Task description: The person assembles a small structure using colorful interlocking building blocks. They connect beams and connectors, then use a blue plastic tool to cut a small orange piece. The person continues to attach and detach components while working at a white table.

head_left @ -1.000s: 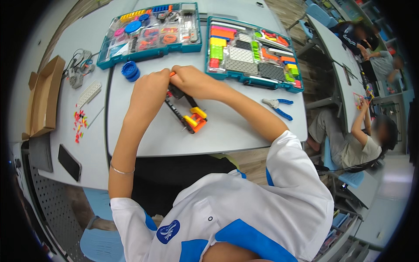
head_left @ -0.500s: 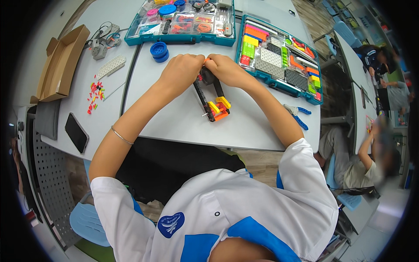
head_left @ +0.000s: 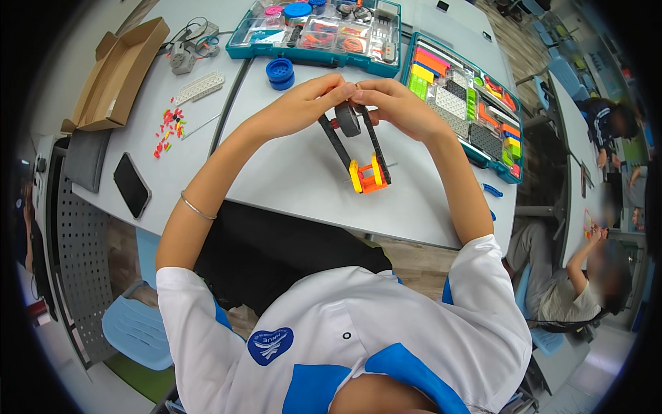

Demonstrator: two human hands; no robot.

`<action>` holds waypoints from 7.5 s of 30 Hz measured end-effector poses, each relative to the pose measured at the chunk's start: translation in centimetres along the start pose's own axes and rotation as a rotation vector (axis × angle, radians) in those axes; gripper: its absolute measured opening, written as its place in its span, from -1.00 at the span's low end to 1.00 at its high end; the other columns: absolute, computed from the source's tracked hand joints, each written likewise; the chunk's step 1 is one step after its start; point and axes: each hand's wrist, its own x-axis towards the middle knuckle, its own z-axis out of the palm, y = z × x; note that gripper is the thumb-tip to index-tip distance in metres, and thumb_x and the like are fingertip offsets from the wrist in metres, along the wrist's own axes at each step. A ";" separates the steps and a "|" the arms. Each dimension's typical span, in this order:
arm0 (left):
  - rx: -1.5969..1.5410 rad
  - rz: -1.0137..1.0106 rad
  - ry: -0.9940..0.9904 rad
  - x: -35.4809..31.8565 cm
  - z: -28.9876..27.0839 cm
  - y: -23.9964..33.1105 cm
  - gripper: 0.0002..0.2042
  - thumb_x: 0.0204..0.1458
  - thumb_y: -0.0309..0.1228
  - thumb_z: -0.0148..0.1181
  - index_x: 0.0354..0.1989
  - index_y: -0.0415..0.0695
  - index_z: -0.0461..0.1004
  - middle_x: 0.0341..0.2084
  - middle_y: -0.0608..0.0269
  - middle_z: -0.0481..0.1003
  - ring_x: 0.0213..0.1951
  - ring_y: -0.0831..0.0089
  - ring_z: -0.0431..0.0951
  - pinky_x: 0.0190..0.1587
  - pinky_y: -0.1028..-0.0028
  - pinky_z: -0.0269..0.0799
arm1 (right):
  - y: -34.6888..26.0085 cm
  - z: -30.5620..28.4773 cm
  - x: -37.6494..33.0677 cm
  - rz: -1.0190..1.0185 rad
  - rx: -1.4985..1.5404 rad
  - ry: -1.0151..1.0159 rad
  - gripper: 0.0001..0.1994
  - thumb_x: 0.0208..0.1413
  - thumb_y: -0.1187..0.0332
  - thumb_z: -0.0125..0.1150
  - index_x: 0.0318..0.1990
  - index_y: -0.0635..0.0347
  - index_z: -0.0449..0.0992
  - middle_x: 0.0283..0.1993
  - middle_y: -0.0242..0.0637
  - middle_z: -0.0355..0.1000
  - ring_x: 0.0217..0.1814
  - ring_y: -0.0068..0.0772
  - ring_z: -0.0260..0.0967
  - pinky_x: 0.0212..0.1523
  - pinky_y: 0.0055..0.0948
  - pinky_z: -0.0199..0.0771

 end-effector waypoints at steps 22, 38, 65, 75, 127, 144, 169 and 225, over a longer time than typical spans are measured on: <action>-0.002 0.016 -0.041 -2.2 0.5 4.1 -0.66 0.43 -0.13 -0.29 -0.15 -0.12 0.34 -0.36 0.44 0.26 -0.32 0.63 0.21 -0.16 0.56 0.23 | -0.3 3.0 -2.1 -0.263 -0.043 0.046 -0.66 0.41 0.07 -0.11 -0.13 0.17 0.43 -0.32 -0.50 0.34 -0.32 -0.73 0.22 -0.34 -0.65 0.24; -0.046 0.002 -0.160 -3.3 0.0 4.3 -0.64 0.41 -0.11 -0.22 0.00 -0.14 0.38 -0.26 0.40 0.38 -0.22 0.62 0.30 -0.04 0.54 0.29 | -1.0 3.3 -3.0 -0.256 0.004 -0.079 -0.64 0.39 0.15 -0.10 0.05 0.24 0.46 -0.22 -0.43 0.44 -0.21 -0.68 0.33 -0.20 -0.60 0.33; 0.441 0.106 0.086 -4.4 1.4 4.8 -0.71 0.37 -0.23 -0.18 -0.23 -0.24 0.26 -0.45 -0.05 0.38 -0.37 0.05 0.40 -0.25 0.23 0.32 | -2.4 3.7 -4.0 -0.484 -0.959 0.092 -0.84 0.33 0.38 -0.08 -0.12 0.32 0.31 -0.23 -0.03 0.29 -0.21 0.04 0.33 -0.18 -0.14 0.36; 0.349 0.077 0.094 -4.6 0.9 5.3 -0.71 0.38 -0.24 -0.20 -0.26 -0.22 0.27 -0.46 0.01 0.36 -0.40 0.12 0.38 -0.27 0.29 0.31 | -2.7 2.9 -3.6 -0.474 -0.773 0.048 -0.71 0.34 0.23 0.02 -0.05 0.32 0.41 -0.19 -0.04 0.42 -0.23 -0.12 0.43 -0.17 -0.29 0.49; 0.264 0.009 0.388 -3.6 -1.5 2.7 -0.67 0.35 -0.18 -0.10 -0.18 -0.27 0.37 -0.29 0.11 0.36 -0.30 0.32 0.35 -0.13 0.40 0.29 | -0.8 0.0 -1.6 -0.190 -0.474 -0.012 -0.59 0.28 0.00 0.15 -0.21 0.25 0.51 -0.45 -0.39 0.38 -0.62 -0.64 0.29 -0.57 -0.60 0.30; 0.823 0.001 0.804 -3.2 0.6 -6.7 -0.63 0.00 -0.23 0.40 -0.02 -0.06 0.60 -0.26 0.25 0.42 -0.29 0.34 0.47 -0.22 0.39 0.44 | -1.5 -2.2 -2.0 -0.204 -0.414 0.094 -0.67 0.36 0.12 0.04 -0.09 0.23 0.51 -0.49 -0.47 0.37 -0.63 -0.76 0.27 -0.60 -0.70 0.22; -0.393 0.056 0.651 -4.7 8.7 0.8 -0.66 0.28 -0.38 0.10 0.12 -0.37 0.40 -0.23 0.13 0.54 -0.27 0.49 0.57 -0.13 0.45 0.55 | 0.0 1.0 -0.8 -0.181 -0.100 -0.077 -0.43 0.06 0.21 0.42 0.20 0.18 0.39 0.00 -0.24 0.49 0.02 -0.39 0.48 0.05 -0.38 0.52; -0.297 0.104 0.692 -5.1 8.8 1.8 -0.67 0.24 -0.42 0.14 0.10 -0.31 0.32 -0.19 0.23 0.50 -0.24 0.67 0.47 -0.35 0.65 0.40 | -0.5 0.5 -1.7 -0.455 -0.560 -0.017 -0.50 0.10 0.19 0.39 0.17 0.09 0.43 0.14 -0.32 0.39 0.20 -0.34 0.38 0.16 -0.25 0.46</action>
